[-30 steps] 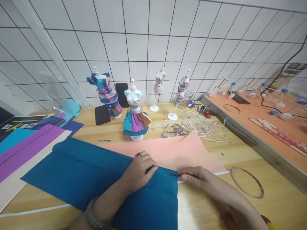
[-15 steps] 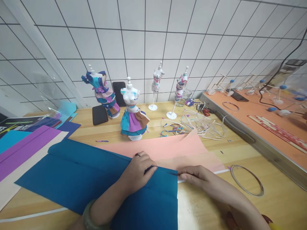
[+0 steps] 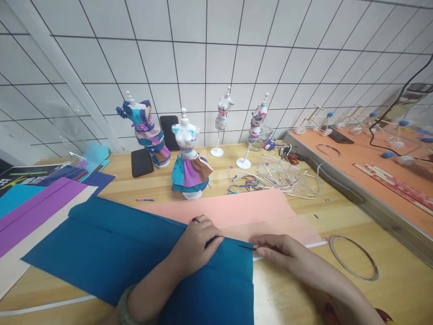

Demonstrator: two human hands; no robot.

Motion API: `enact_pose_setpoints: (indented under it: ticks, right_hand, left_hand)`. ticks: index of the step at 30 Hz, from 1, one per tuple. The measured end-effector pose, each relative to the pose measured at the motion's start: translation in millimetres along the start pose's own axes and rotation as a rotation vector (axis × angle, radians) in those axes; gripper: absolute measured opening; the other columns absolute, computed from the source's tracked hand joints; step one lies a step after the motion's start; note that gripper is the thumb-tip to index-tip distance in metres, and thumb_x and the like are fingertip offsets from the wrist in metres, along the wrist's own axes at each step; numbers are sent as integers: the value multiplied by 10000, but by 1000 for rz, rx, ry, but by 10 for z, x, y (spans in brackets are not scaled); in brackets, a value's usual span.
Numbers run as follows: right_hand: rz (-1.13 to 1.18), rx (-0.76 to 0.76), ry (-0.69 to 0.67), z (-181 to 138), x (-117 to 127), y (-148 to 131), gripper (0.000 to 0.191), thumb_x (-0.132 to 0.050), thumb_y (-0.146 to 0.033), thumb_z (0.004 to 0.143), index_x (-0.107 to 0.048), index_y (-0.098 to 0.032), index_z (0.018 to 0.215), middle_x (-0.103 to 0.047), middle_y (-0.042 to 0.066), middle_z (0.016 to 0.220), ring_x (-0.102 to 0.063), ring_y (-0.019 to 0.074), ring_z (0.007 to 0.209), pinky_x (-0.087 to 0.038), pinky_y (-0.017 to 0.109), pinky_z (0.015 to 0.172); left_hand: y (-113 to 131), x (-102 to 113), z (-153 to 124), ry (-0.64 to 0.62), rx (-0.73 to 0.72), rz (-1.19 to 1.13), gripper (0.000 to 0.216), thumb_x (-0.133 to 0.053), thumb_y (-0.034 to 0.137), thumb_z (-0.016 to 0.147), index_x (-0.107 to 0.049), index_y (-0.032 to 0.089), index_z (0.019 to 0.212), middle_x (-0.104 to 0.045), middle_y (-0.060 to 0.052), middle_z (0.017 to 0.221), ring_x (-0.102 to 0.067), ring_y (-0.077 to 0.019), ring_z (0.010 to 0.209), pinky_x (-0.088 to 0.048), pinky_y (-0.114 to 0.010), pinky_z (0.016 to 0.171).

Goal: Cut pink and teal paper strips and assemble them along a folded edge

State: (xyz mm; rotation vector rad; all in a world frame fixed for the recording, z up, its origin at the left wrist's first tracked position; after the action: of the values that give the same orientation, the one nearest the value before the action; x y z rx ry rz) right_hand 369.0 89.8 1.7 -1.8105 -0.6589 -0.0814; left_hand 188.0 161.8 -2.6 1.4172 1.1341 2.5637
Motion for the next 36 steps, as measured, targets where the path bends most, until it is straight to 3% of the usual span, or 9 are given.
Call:
enact_pose_setpoints:
  ticks: [17, 26, 36]
  right_hand:
    - [-13, 2, 10, 75, -84, 29, 358, -451, -488, 879, -609, -199, 1018, -635, 49, 1047, -565, 224, 952, -439, 318, 843]
    - [-52, 22, 13, 93, -92, -78, 410, -438, -527, 865, -650, -204, 1000, -658, 44, 933, -574, 223, 900, -451, 329, 825]
    - [-18, 57, 16, 85, -86, -114, 338, -434, -464, 894, -632, -193, 919, -639, 36, 890, -573, 214, 922, -435, 318, 857]
  left_hand:
    - [-8, -4, 12, -13, -2, -6, 127, -518, 152, 842, -629, 154, 781, -609, -37, 727, -505, -168, 756, -370, -315, 709]
    - [-1, -6, 19, -16, 1, 10, 126, -520, 142, 835, -632, 157, 780, -607, -38, 720, -504, -170, 758, -374, -315, 710]
    - [12, 0, -4, -9, -10, 4, 134, -513, 149, 840, -634, 153, 784, -610, -44, 719, -506, -170, 752, -381, -317, 700]
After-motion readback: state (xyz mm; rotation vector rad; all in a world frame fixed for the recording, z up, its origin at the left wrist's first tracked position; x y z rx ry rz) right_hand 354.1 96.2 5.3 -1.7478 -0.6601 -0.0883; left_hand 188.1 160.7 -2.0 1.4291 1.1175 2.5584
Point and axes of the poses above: each hand's wrist, its own z-axis towards the middle knuckle, its own x-axis out of the back of the hand, y = z × x, the point moved 5 cm from there along z, towards the middle knuckle
